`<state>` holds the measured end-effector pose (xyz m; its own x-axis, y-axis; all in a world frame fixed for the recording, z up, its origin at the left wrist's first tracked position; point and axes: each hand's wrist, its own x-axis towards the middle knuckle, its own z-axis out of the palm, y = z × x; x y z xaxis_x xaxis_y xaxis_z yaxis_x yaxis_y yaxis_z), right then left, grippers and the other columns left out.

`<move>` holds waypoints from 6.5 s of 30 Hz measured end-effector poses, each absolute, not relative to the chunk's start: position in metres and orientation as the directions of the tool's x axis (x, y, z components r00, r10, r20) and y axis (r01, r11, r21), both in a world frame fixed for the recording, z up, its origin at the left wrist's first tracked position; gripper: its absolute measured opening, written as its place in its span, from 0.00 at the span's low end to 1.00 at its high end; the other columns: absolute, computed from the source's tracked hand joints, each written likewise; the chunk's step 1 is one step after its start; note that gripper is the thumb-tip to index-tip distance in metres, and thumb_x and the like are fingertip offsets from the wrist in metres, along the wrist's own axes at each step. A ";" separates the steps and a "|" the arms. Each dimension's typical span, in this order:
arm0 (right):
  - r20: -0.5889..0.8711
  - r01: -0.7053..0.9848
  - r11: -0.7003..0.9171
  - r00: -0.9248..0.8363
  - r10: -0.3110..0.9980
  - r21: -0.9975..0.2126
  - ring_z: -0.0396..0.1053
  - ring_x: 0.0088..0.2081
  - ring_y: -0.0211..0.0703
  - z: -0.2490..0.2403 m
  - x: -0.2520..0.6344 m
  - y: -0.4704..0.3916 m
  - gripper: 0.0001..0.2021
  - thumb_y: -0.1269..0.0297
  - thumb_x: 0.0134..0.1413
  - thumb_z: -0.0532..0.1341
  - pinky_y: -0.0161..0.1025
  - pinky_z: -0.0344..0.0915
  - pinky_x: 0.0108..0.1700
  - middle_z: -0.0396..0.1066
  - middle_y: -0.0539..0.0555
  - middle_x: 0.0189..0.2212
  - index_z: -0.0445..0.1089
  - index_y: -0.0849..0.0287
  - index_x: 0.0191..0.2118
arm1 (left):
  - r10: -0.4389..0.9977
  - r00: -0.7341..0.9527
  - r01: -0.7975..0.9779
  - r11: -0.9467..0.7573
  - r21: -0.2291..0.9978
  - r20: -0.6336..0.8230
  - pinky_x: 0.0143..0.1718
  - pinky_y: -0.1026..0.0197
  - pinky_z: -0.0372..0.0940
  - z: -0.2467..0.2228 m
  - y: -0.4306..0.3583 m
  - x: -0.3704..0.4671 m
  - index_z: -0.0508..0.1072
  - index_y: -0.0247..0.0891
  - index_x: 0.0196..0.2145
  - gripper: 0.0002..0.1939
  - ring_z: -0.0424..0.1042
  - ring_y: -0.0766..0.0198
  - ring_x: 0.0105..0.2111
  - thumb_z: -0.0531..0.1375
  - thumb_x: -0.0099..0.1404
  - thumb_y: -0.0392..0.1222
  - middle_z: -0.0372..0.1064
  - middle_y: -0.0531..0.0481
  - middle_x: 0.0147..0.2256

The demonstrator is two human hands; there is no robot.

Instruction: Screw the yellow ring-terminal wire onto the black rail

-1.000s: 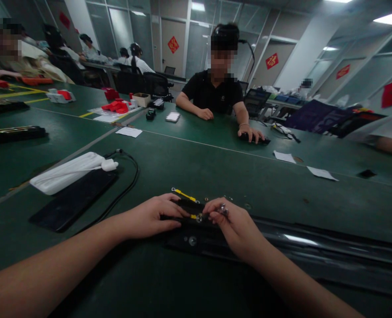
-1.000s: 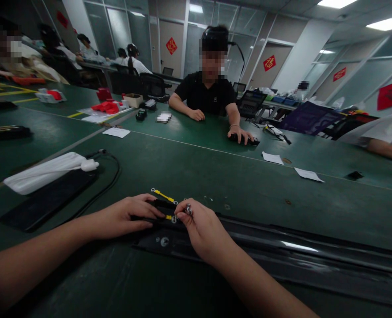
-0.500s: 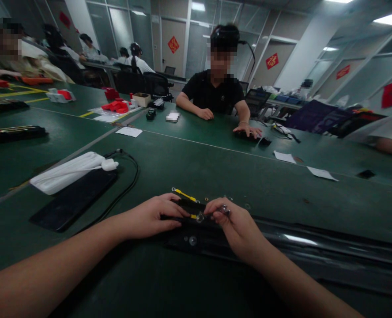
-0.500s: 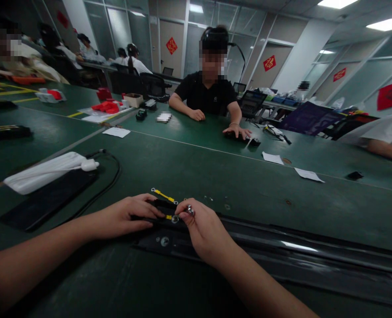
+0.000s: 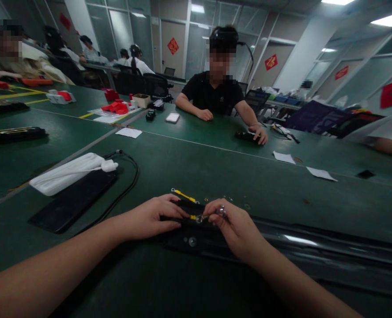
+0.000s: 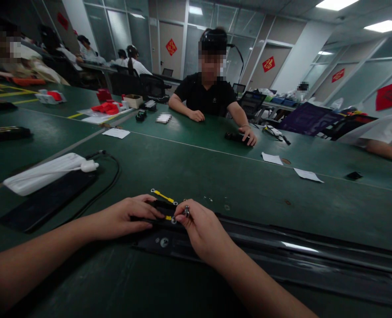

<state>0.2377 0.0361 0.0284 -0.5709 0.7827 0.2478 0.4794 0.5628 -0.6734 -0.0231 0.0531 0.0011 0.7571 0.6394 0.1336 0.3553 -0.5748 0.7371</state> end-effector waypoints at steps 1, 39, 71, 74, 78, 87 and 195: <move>0.251 0.480 0.566 -0.571 0.782 -0.670 0.68 0.36 0.42 0.028 0.238 0.036 0.06 0.69 0.65 0.52 0.39 0.63 0.38 0.70 0.52 0.36 0.65 0.56 0.39 | 0.641 0.755 0.352 -0.573 0.740 0.137 0.62 0.51 0.51 0.001 0.053 -0.023 0.74 0.43 0.51 0.15 0.62 0.56 0.57 0.60 0.66 0.36 0.74 0.50 0.49; 0.207 0.490 0.544 -0.583 0.786 -0.681 0.68 0.37 0.43 0.029 0.238 0.037 0.07 0.68 0.66 0.50 0.40 0.62 0.39 0.70 0.53 0.36 0.65 0.56 0.39 | 0.638 0.759 0.356 -0.577 0.735 0.133 0.61 0.52 0.53 0.003 0.053 -0.022 0.75 0.42 0.50 0.15 0.60 0.56 0.57 0.61 0.65 0.34 0.74 0.50 0.49; 0.238 0.462 0.549 -0.573 0.784 -0.696 0.68 0.36 0.41 0.028 0.237 0.038 0.05 0.70 0.64 0.53 0.38 0.62 0.39 0.70 0.52 0.35 0.65 0.56 0.38 | 0.638 0.759 0.361 -0.578 0.731 0.130 0.61 0.52 0.53 0.000 0.053 -0.023 0.74 0.43 0.51 0.16 0.60 0.56 0.58 0.60 0.66 0.35 0.73 0.51 0.49; 0.239 0.468 0.546 -0.566 0.789 -0.695 0.68 0.36 0.41 0.027 0.238 0.038 0.05 0.69 0.64 0.52 0.38 0.62 0.38 0.70 0.52 0.35 0.65 0.56 0.38 | 0.642 0.757 0.374 -0.579 0.725 0.122 0.61 0.52 0.52 0.000 0.053 -0.024 0.74 0.43 0.51 0.16 0.60 0.56 0.58 0.61 0.66 0.35 0.73 0.51 0.49; 0.254 0.448 0.553 -0.568 0.783 -0.703 0.68 0.36 0.41 0.027 0.238 0.037 0.06 0.68 0.65 0.51 0.39 0.62 0.39 0.70 0.52 0.35 0.65 0.56 0.39 | 0.657 0.745 0.380 -0.561 0.735 0.117 0.61 0.52 0.53 -0.001 0.053 -0.024 0.74 0.44 0.50 0.16 0.59 0.56 0.58 0.61 0.65 0.35 0.74 0.51 0.49; 0.237 0.442 0.552 -0.588 0.773 -0.706 0.68 0.36 0.41 0.029 0.237 0.037 0.05 0.69 0.64 0.53 0.39 0.62 0.39 0.70 0.52 0.35 0.65 0.57 0.38 | 0.644 0.754 0.361 -0.572 0.737 0.130 0.62 0.54 0.51 0.002 0.052 -0.023 0.75 0.44 0.50 0.15 0.61 0.58 0.57 0.61 0.66 0.36 0.74 0.52 0.48; 0.217 0.460 0.509 -0.549 0.807 -0.728 0.68 0.35 0.38 0.022 0.237 0.035 0.06 0.76 0.59 0.58 0.34 0.62 0.38 0.70 0.49 0.33 0.67 0.57 0.36 | 0.656 0.744 0.359 -0.555 0.751 0.129 0.60 0.52 0.53 0.003 0.051 -0.019 0.77 0.43 0.44 0.11 0.60 0.55 0.57 0.60 0.65 0.34 0.74 0.52 0.47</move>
